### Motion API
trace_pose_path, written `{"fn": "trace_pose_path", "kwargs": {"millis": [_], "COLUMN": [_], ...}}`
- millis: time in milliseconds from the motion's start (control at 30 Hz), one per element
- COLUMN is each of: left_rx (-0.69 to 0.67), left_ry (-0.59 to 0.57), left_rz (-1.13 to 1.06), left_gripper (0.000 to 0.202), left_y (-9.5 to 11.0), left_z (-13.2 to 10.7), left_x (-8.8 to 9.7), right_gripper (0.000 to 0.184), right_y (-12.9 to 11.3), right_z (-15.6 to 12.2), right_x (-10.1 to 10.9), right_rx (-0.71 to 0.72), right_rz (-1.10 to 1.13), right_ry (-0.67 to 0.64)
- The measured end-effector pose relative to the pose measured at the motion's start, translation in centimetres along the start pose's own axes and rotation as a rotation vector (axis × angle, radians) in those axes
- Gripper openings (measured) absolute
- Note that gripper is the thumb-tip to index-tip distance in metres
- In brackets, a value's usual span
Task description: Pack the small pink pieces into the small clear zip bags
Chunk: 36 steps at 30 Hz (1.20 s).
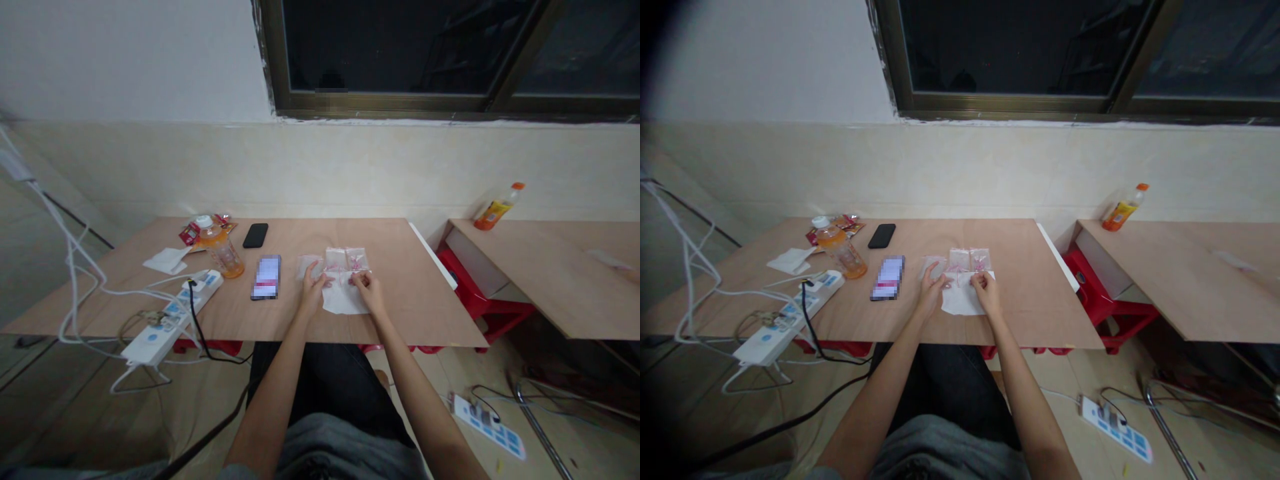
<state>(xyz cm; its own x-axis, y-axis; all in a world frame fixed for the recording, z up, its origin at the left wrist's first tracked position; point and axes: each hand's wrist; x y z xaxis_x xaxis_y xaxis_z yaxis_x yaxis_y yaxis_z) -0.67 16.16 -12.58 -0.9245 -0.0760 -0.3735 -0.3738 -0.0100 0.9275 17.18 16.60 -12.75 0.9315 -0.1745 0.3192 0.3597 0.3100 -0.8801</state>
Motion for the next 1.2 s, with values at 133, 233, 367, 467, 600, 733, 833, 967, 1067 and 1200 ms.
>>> {"fn": "trace_pose_path", "kwargs": {"millis": [133, 233, 367, 467, 600, 733, 833, 967, 1067, 1200], "left_rx": [0.017, 0.018, 0.011, -0.002, -0.012, -0.024, -0.039, -0.049, -0.056, -0.06], "left_ry": [0.005, -0.004, -0.002, -0.004, -0.017, -0.02, -0.019, -0.036, -0.047, -0.053], "left_rz": [0.003, 0.016, 0.047, 0.059, 0.098, 0.162, 0.203, 0.225, 0.243, 0.254], "left_gripper": [0.073, 0.072, 0.067, 0.063, 0.058, 0.055, 0.053, 0.05, 0.047, 0.044], "left_y": [0.2, 0.3, 0.2, 0.3, 0.2, -0.1, -0.2, -0.3, -0.3, -0.5], "left_z": [-0.2, -0.3, -0.3, -0.4, -0.4, -0.2, -0.1, -0.2, -0.2, 0.0], "left_x": [-0.2, -0.2, -0.1, -0.1, 0.0, 0.1, 0.2, 0.2, 0.3, 0.4], "right_gripper": [0.031, 0.028, 0.027, 0.027, 0.028, 0.029, 0.03, 0.032, 0.032, 0.032], "right_y": [1.1, 1.5, 1.3, 1.0, 0.8, 0.7, 0.5, 0.5, 0.4, 0.5], "right_z": [0.0, 0.1, 0.2, 0.1, -0.1, -0.1, -0.1, -0.1, 0.0, -0.1], "right_x": [2.3, 3.4, 3.8, 3.9, 4.1, 4.2, 4.1, 3.8, 3.7, 3.7], "right_rx": [-0.076, -0.11, -0.138, -0.149, -0.158, -0.163, -0.15, -0.145, -0.146, -0.127], "right_rz": [-0.282, -0.506, -0.685, -0.731, -0.743, -0.766, -0.779, -0.788, -0.789, -0.773], "right_ry": [0.077, 0.006, -0.05, -0.057, -0.07, -0.082, -0.093, -0.103, -0.105, -0.091]}}
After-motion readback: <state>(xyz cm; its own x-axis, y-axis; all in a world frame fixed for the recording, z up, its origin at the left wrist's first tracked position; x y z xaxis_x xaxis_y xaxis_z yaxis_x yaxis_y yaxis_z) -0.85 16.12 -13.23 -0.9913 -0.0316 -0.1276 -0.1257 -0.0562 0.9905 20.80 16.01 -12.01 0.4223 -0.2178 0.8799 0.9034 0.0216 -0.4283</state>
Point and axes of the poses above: each hand's wrist, its own z-axis towards the middle knuckle, its own x-axis out of the back of the hand, y = z × x, and after that the axes turned 5 degrees about x, right-handed
